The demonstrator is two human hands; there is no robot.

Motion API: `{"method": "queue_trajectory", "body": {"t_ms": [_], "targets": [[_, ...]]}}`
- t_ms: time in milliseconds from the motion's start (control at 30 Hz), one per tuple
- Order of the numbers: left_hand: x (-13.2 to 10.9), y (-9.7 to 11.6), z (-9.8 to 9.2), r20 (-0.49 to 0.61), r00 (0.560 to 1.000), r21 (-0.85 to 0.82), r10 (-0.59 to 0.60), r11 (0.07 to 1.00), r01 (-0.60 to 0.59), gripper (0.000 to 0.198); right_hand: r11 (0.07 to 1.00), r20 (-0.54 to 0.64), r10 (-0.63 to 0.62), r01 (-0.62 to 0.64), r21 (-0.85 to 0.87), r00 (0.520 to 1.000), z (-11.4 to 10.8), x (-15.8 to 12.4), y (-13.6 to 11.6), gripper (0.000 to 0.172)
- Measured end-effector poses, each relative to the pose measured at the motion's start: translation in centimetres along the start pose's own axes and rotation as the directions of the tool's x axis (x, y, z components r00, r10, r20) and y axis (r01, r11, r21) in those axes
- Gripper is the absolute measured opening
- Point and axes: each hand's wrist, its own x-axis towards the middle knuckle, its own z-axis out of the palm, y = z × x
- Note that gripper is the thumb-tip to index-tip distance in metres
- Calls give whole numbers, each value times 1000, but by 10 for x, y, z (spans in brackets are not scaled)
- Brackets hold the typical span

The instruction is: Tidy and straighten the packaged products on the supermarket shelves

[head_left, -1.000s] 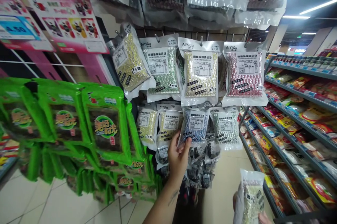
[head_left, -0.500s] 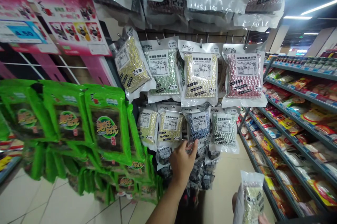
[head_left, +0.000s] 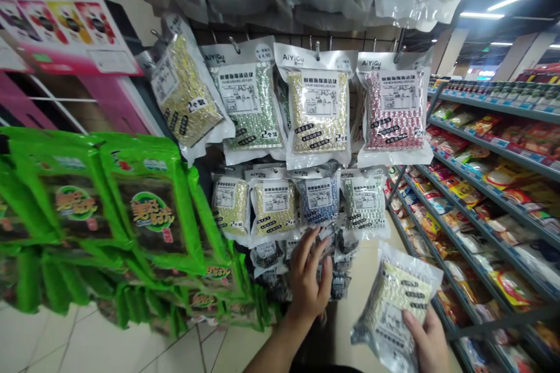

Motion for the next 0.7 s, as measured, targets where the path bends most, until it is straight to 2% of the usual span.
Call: {"method": "queue_trajectory", "body": {"t_ms": [67,100,133,200,233,267,300,333,367,433,533,600,700], "targets": [[-18,9,-5,184,978,-240,-101,960,145,34,995,12,-84,85,-48,996,9,3,-14,55],[-28,14,-6,319,934,-346,-161,898,273,32,991,18,-115,116,-61,993,14,3,-20,56],[-39,19,-5,452,865,-423,-219,801,424,35,988,24,-137,138,-67,990,20,4,-23,56],[-59,26,2,651,697,-501,-302,518,693,56,985,33,-158,160,-65,987,31,4,-22,51],[-68,30,7,704,631,-526,-324,359,771,68,986,44,-155,158,-61,987,36,5,-19,48],[-75,32,11,735,592,-551,-331,216,806,75,987,63,-146,150,-57,987,40,6,-13,46],[-80,34,14,741,572,-571,-351,117,812,76,989,93,-134,140,-56,987,44,7,-6,44],[-83,35,16,733,555,-579,-394,66,812,73,990,135,-120,129,-59,984,49,8,3,43],[-84,35,14,710,536,-576,-456,61,815,68,990,179,-113,126,-64,977,53,8,11,44],[-81,32,4,625,494,-543,-605,118,831,59,987,251,-131,151,-60,959,63,8,26,47],[-73,22,-24,457,500,-593,-736,167,788,59,978,328,-195,207,-1,924,82,6,41,54],[-67,12,-45,353,488,-670,-798,148,727,62,974,438,-221,224,47,871,97,6,43,54],[-59,-6,-72,174,408,-735,-896,157,659,67,971,624,-217,232,58,751,120,9,42,50]]}}
